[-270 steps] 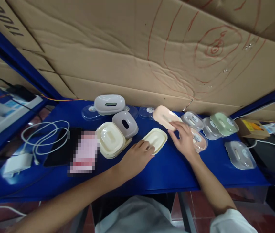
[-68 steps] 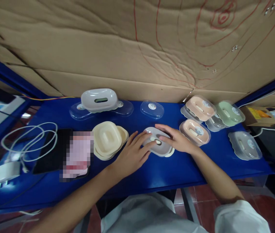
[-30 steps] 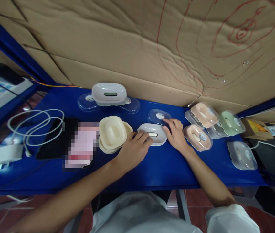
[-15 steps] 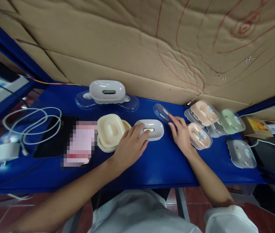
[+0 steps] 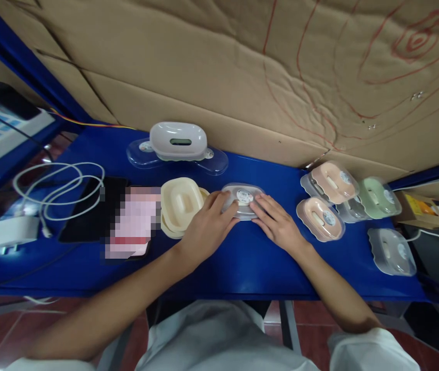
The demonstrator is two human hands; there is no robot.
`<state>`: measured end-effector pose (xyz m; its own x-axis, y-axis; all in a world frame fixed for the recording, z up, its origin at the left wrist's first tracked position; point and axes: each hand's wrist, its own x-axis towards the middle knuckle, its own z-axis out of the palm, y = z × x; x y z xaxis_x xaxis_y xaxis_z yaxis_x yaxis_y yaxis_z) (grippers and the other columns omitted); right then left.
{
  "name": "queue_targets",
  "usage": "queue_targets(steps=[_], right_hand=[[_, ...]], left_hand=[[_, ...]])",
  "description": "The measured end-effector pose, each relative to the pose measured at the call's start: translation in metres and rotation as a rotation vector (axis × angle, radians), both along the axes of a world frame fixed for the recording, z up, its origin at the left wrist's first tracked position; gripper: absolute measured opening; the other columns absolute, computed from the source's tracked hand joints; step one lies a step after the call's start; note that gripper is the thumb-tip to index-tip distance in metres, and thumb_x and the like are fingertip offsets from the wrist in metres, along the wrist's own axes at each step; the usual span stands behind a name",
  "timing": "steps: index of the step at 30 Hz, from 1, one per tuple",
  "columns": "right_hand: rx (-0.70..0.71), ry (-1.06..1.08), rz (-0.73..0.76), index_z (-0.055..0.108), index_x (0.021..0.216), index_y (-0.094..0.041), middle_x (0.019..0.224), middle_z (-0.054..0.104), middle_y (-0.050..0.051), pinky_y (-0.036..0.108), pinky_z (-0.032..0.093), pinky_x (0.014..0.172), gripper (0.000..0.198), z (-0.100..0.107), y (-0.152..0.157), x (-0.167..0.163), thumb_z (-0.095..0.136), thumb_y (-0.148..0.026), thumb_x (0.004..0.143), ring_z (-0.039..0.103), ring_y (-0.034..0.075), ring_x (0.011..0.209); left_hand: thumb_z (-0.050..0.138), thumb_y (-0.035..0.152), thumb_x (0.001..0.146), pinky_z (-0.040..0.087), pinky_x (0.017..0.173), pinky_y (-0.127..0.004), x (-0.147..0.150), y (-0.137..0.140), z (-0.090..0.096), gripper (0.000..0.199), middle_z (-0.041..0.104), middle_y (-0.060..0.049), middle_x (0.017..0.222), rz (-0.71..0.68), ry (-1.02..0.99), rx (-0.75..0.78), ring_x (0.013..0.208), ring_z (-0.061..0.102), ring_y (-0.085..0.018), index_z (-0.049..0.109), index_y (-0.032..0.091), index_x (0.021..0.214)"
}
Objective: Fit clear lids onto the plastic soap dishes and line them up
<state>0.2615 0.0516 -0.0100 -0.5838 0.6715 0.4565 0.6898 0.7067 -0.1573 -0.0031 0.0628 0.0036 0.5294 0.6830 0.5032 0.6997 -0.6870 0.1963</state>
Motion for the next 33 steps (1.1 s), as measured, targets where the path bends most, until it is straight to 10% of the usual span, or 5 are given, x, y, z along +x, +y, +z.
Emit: queue_targets(steps=[11, 18, 27, 33], right_hand=[[-0.164, -0.070, -0.086, 0.058, 0.159, -0.031, 0.159, 0.062, 0.006, 0.059, 0.043, 0.131, 0.048, 0.006, 0.000, -0.003, 0.053, -0.032, 0.112, 0.053, 0.028, 0.154], [-0.056, -0.052, -0.541, 0.040, 0.170, -0.020, 0.168, 0.049, 0.019, 0.071, 0.029, 0.130, 0.061, 0.011, -0.004, -0.007, 0.047, -0.031, 0.111, 0.043, 0.041, 0.158], [-0.181, -0.032, -0.138, 0.043, 0.167, -0.028, 0.168, 0.051, 0.013, 0.057, 0.044, 0.124, 0.055, 0.006, -0.009, -0.013, 0.046, -0.031, 0.113, 0.048, 0.031, 0.156], [-0.224, -0.098, -0.100, 0.063, 0.151, -0.028, 0.161, 0.061, 0.009, 0.058, 0.040, 0.127, 0.041, 0.004, -0.006, -0.006, 0.049, -0.034, 0.113, 0.056, 0.028, 0.150]], left_hand=[[0.071, 0.026, 0.102, 0.059, 0.106, -0.048, -0.002, 0.002, 0.003, 0.024, 0.067, -0.020, 0.131, 0.019, 0.050, -0.024, 0.123, 0.065, -0.034, 0.068, 0.015, 0.123], [0.060, 0.033, 0.108, 0.053, 0.105, -0.069, -0.007, -0.001, 0.018, 0.036, 0.064, -0.025, 0.145, 0.284, 0.173, -0.037, 0.127, 0.066, -0.046, 0.065, 0.015, 0.139], [0.053, 0.012, 0.105, 0.049, 0.123, -0.048, 0.006, -0.009, 0.010, 0.033, 0.067, -0.013, 0.143, -0.320, 0.110, 0.000, 0.135, 0.066, -0.027, 0.068, 0.019, 0.133], [0.056, 0.018, 0.104, 0.058, 0.097, -0.051, -0.009, 0.000, 0.021, 0.025, 0.074, -0.017, 0.129, 0.146, 0.104, -0.039, 0.115, 0.073, -0.034, 0.070, 0.017, 0.124]])
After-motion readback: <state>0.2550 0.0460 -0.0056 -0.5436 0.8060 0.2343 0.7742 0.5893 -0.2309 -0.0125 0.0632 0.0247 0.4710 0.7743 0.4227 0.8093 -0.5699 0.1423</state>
